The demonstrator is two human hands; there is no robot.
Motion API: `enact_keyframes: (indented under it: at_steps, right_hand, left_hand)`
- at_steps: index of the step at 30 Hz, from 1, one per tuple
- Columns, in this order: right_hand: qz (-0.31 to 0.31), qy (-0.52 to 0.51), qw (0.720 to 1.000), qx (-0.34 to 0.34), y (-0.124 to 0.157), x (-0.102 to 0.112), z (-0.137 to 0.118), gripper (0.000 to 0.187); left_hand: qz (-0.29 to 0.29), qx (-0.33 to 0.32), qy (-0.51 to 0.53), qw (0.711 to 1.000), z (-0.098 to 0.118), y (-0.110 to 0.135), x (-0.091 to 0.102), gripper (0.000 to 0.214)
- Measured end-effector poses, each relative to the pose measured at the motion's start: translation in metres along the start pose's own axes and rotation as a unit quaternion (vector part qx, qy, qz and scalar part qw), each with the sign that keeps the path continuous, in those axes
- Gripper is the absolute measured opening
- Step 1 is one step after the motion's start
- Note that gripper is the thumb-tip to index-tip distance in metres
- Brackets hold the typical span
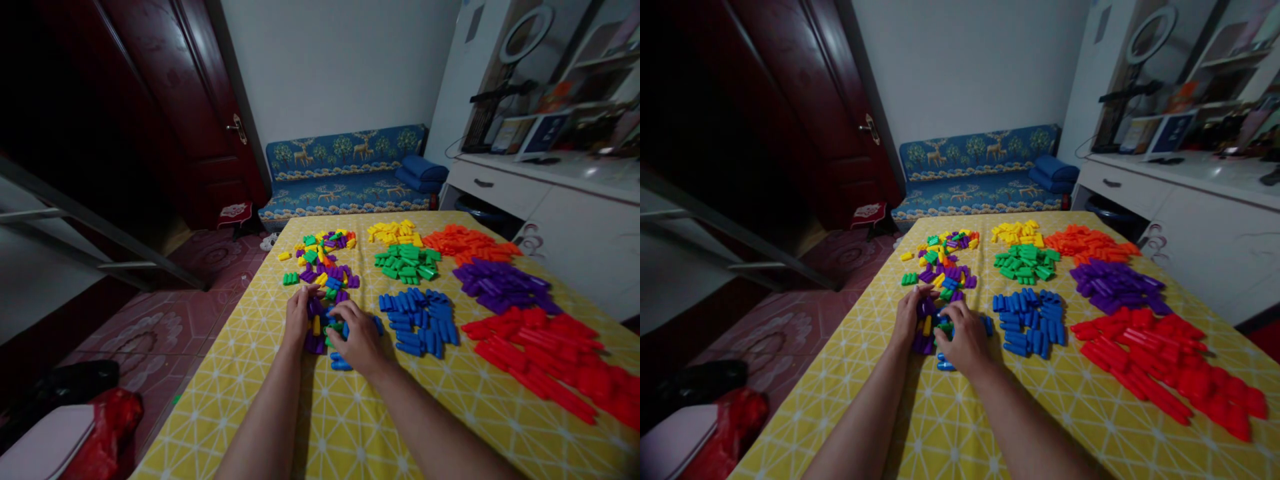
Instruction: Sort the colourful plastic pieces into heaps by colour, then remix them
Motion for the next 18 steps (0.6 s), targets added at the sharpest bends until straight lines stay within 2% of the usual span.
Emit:
enact_keyframes:
  at_steps: [2, 4, 9, 11, 18]
  right_hand:
    - [-0.005, -0.058, 0.998, 0.011, 0.0002, 0.0028, 0.0011, 0.023]
    - [-0.006, -0.066, 0.997, 0.026, 0.0001, 0.0035, 0.0021, 0.032]
    - [-0.069, 0.052, 0.996, 0.032, 0.0009, -0.0038, 0.0008, 0.058]
    - [-0.078, 0.073, 0.994, 0.022, 0.0012, -0.0053, -0.0006, 0.055]
    - [-0.045, 0.076, 0.996, -0.007, 0.0001, -0.0059, 0.0012, 0.040]
  left_hand:
    - [0.020, -0.007, 0.017, 1.000, 0.0004, -0.0005, 0.0005, 0.057]
    - [0.035, -0.007, 0.036, 0.999, -0.0001, -0.0012, 0.0007, 0.057]
    - [0.029, -0.013, 0.070, 0.997, -0.0012, -0.0013, 0.0000, 0.051]
    - [0.017, -0.011, 0.078, 0.997, -0.0018, -0.0010, -0.0004, 0.049]
    - [0.014, -0.011, 0.063, 0.998, -0.0007, -0.0014, -0.0012, 0.048]
Point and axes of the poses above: each hand's wrist, its own y-axis away from the middle knuckle, its own x-axis out of the back of the hand, z = x × y, the point moved 2 cm from there along -y, towards the middle knuckle, and after that the axes turned 6 degrees about -x, right-handed, at the moved point
